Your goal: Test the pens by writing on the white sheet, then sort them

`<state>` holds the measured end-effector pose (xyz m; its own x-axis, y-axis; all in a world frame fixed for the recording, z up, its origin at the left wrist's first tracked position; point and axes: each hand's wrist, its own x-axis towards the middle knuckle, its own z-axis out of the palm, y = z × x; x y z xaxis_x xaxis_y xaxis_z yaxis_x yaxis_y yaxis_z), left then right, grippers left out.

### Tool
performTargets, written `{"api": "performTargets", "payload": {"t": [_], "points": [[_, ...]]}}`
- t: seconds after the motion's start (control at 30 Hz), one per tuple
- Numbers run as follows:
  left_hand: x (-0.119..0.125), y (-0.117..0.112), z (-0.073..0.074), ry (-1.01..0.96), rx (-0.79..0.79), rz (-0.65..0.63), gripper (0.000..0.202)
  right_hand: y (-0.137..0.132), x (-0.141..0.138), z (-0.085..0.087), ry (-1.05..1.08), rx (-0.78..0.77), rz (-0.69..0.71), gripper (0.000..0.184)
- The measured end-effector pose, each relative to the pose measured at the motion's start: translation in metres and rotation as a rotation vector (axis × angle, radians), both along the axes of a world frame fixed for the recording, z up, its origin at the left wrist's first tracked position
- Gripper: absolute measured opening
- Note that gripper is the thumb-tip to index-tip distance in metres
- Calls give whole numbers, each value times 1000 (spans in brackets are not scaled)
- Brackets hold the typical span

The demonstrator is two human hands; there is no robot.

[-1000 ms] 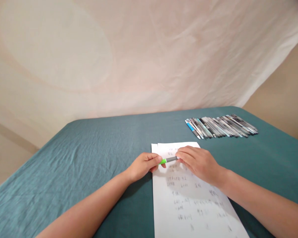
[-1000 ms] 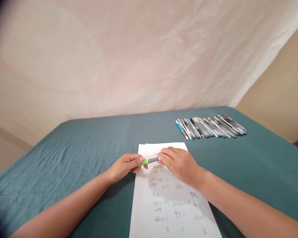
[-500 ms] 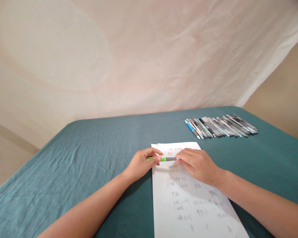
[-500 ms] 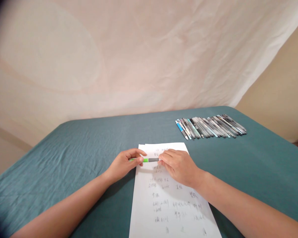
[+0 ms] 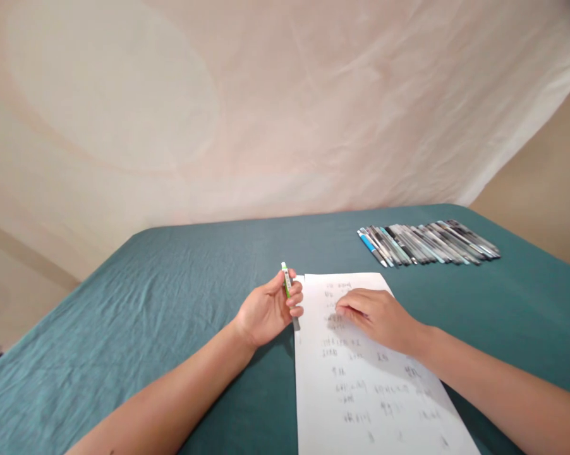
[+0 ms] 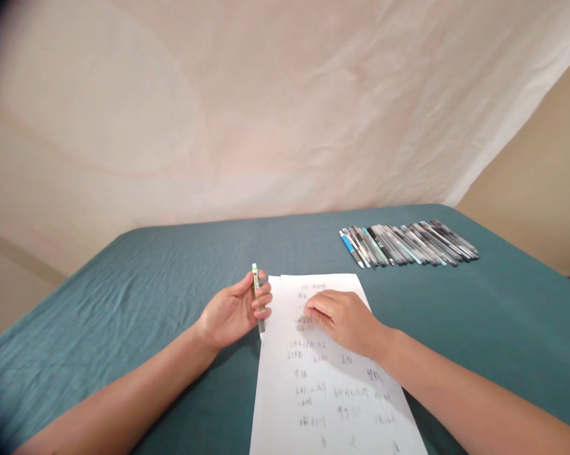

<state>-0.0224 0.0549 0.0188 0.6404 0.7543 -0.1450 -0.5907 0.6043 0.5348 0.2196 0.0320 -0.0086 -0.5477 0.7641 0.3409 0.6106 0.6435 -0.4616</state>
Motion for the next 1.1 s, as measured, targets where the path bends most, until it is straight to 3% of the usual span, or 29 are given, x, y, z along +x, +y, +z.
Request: {"api": "performTargets", "payload": {"t": [0.17, 0.67, 1.1], "points": [[4, -9, 3, -69, -97, -91, 46, 4, -1, -4, 40, -135, -69, 21], [3, -7, -7, -119, -200, -37, 42, 7, -3, -8, 37, -143, -62, 20], [3, -9, 1, -117, -187, -23, 48, 8, -2, -12, 21, -116, -61, 20]]}}
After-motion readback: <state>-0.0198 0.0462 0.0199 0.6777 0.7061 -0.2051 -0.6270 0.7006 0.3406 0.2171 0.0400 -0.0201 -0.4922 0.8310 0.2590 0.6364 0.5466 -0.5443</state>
